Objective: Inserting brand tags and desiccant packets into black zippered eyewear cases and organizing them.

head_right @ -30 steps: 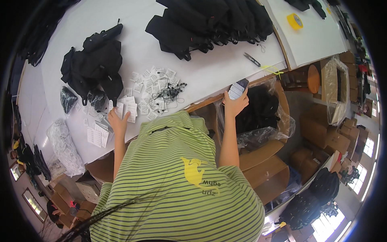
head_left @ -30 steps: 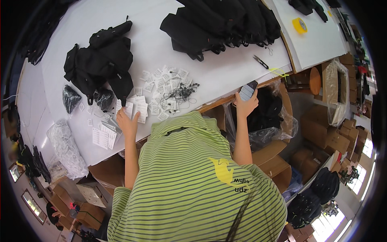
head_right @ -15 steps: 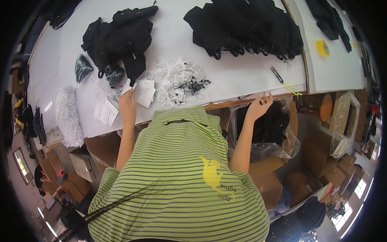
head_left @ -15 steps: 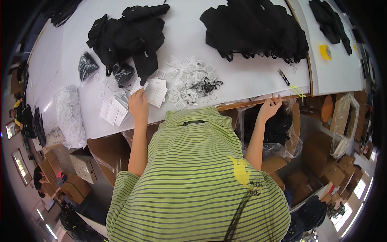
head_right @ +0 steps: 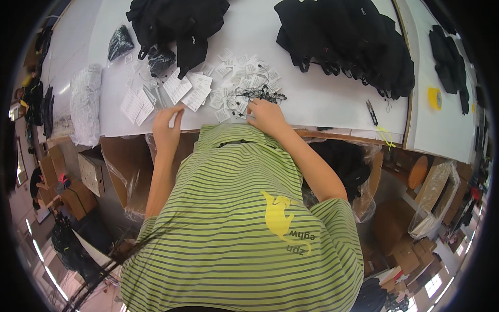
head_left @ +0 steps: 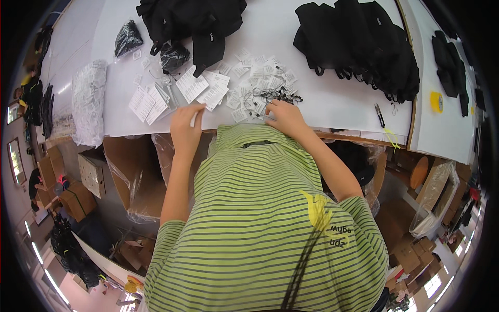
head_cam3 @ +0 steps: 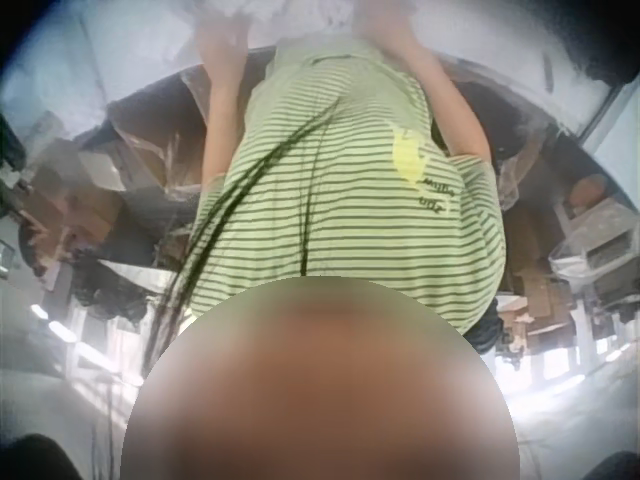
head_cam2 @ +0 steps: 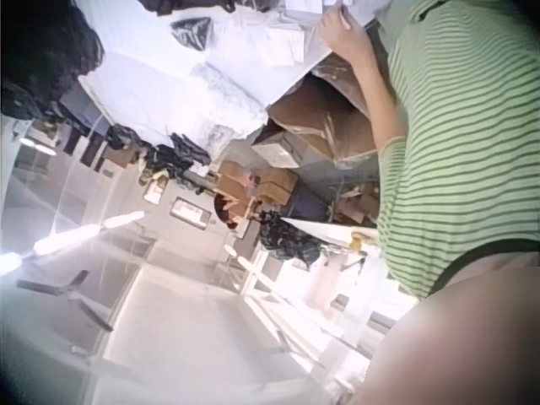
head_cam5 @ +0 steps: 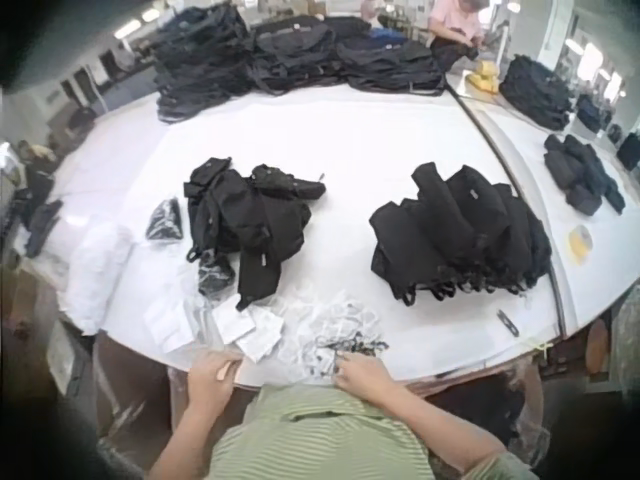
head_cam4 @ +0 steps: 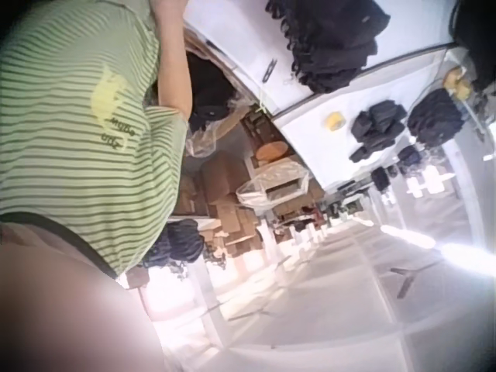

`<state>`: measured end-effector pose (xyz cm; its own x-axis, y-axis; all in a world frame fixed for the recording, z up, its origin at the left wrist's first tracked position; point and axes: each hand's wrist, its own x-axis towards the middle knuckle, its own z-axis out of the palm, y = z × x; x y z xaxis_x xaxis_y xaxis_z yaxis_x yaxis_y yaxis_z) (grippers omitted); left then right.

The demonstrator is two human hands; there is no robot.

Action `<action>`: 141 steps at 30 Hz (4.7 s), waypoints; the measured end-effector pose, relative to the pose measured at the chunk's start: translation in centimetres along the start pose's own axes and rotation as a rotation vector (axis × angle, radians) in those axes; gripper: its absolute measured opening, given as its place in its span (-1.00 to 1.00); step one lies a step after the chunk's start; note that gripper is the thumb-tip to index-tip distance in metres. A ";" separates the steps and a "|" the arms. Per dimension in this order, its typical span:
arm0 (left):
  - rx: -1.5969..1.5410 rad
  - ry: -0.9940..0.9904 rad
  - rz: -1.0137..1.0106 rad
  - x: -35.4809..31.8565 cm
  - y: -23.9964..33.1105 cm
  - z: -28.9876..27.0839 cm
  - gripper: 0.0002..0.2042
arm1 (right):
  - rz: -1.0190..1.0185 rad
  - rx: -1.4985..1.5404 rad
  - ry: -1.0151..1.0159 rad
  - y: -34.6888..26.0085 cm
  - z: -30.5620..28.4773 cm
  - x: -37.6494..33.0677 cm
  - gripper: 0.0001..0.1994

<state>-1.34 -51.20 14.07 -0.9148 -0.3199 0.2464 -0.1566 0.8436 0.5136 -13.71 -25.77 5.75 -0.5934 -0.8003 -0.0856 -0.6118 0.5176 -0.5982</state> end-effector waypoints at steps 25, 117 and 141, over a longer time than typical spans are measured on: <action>-0.698 -0.573 -0.601 -0.8 5.3 -0.2 -0.68 | 0.360 1.248 0.074 -6.9 -8.3 0.9 -0.90; -0.902 -0.408 -0.729 5.5 6.9 2.2 -0.86 | 0.233 0.631 0.180 -7.4 -8.1 2.7 -0.80; -0.937 -0.429 -0.234 6.0 12.4 -1.0 -0.88 | 0.097 1.670 0.163 -9.4 -11.8 1.7 -0.83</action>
<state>-8.37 -43.08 22.69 -0.9827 -0.0974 -0.1577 -0.1633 0.0520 0.9852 -15.13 -28.43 20.64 -0.7027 -0.6941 -0.1565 0.5513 -0.3920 -0.7364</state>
